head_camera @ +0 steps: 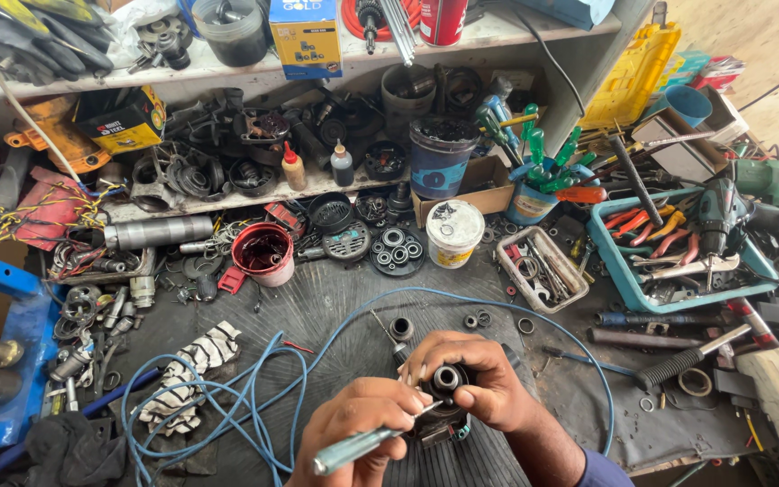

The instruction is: The person disassembles a pneumatic tool by removing a retaining ring and internal components. They wipe the tool body with a cloth and then use a screwdriver to manipulate the internal mechanism.

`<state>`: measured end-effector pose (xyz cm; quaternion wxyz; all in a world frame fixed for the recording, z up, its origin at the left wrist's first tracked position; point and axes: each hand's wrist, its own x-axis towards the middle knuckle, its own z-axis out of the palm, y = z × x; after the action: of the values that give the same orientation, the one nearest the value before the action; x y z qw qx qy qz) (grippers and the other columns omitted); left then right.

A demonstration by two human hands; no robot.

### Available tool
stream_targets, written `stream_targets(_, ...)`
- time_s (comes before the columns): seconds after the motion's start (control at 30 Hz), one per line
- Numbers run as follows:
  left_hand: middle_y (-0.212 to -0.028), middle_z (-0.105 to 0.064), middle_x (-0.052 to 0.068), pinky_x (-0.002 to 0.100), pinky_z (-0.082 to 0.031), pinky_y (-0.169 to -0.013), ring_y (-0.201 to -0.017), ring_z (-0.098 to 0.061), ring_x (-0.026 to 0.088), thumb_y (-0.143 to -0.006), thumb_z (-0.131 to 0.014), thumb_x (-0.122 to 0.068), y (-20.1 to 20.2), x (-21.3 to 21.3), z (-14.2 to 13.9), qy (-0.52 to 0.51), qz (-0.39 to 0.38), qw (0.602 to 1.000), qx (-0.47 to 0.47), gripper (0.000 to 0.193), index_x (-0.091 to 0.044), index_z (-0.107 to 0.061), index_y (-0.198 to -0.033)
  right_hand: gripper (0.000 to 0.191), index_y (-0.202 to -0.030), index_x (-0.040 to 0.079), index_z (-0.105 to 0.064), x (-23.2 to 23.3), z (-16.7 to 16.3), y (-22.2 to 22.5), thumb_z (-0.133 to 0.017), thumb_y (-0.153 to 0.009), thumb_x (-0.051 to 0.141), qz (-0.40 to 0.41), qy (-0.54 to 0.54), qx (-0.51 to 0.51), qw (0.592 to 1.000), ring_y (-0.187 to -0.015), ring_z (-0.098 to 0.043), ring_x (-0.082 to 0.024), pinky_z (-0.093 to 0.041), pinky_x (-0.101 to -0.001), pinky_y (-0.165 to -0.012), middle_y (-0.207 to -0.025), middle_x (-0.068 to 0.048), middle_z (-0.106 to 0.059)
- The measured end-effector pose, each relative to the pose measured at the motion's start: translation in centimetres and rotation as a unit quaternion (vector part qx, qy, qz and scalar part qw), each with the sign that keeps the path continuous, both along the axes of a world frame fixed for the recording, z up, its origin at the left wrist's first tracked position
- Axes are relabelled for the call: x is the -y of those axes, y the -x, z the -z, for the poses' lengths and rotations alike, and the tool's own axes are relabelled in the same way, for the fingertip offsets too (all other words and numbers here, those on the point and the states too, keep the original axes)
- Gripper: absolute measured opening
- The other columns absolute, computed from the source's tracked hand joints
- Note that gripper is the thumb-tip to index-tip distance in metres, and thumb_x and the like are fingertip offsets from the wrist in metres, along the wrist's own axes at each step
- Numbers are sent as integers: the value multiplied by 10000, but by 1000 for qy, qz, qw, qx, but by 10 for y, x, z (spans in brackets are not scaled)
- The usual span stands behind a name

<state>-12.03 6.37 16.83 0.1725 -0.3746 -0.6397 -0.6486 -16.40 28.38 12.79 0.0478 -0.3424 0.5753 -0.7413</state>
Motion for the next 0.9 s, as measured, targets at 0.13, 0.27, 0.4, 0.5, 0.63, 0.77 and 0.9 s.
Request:
stream_targets(0.13, -1061, -717, 193, 422, -685, -925, -1005, -794, 284, -1086, -615, -220, -5, -5, 2, -94, 8, 994, 49, 208, -13, -607, -1093, 526, -1078, 2, -723, -1, -1, 0, -701, -966, 516, 1, -4, 0, 1000, -1043, -742, -316, -594, -454, -960, -1045, -195, -729)
stream_targets(0.27, -1055, -713, 201, 417, -684, -899, -999, -790, 288, -1075, -632, -212, -8, -5, 1, -104, -8, 992, 73, 207, -5, -622, -1075, 527, -1080, -2, -720, 1, -2, -1, -706, -966, 512, -5, 2, 3, 1000, -1047, -734, -320, -589, -454, -957, -1052, -200, -724)
stream_targets(0.4, -1072, -711, 182, 399, -685, -906, -1017, -791, 273, -1067, -639, -221, -8, 0, 3, -75, -14, 996, 55, 207, -15, -619, -1082, 529, -1080, -7, -718, 1, -4, -1, -708, -966, 510, -8, 5, 8, 1000, -1048, -730, -324, -586, -459, -961, -1055, -201, -721)
stream_targets(0.5, -1089, -701, 183, 347, -677, -835, -991, -788, 255, -1040, -660, -206, -8, 0, 7, -70, -47, 996, 9, 181, -35, -638, -1097, 521, -1086, -6, -715, 1, -8, -1, -699, -979, 504, -13, 4, 8, 1000, -1054, -729, -325, -586, -459, -970, -1057, -197, -719)
stream_targets(0.63, -1048, -578, 175, 309, -642, -700, -928, -739, 239, -997, -720, -69, -6, -2, 12, -98, -107, 989, -29, 114, -40, -685, -1103, 490, -1089, -7, -710, 0, -17, 0, -703, -993, 473, -44, 17, 18, 999, -1046, -726, -321, -589, -471, -981, -1052, -187, -712)
stream_targets(0.77, -1069, -753, 160, 396, -637, -867, -1016, -761, 245, -1025, -594, -119, -5, -5, 12, -68, -141, 987, 22, 185, -35, -584, -1190, 497, -1123, 7, -715, -4, -28, -2, -692, -993, 487, -18, -25, 1, 1000, -1095, -688, -299, -539, -464, -1027, -1078, -174, -727)
stream_targets(0.9, -1234, -724, 240, 477, -580, -1055, -1227, -723, 377, -990, -691, -174, -6, -9, 11, 21, -112, 993, 25, 313, -51, -522, -1224, 482, -1191, 3, -729, -11, -39, -5, -738, -992, 442, 6, -31, -14, 999, -1145, -661, -312, -519, -484, -1039, -1118, -176, -711)
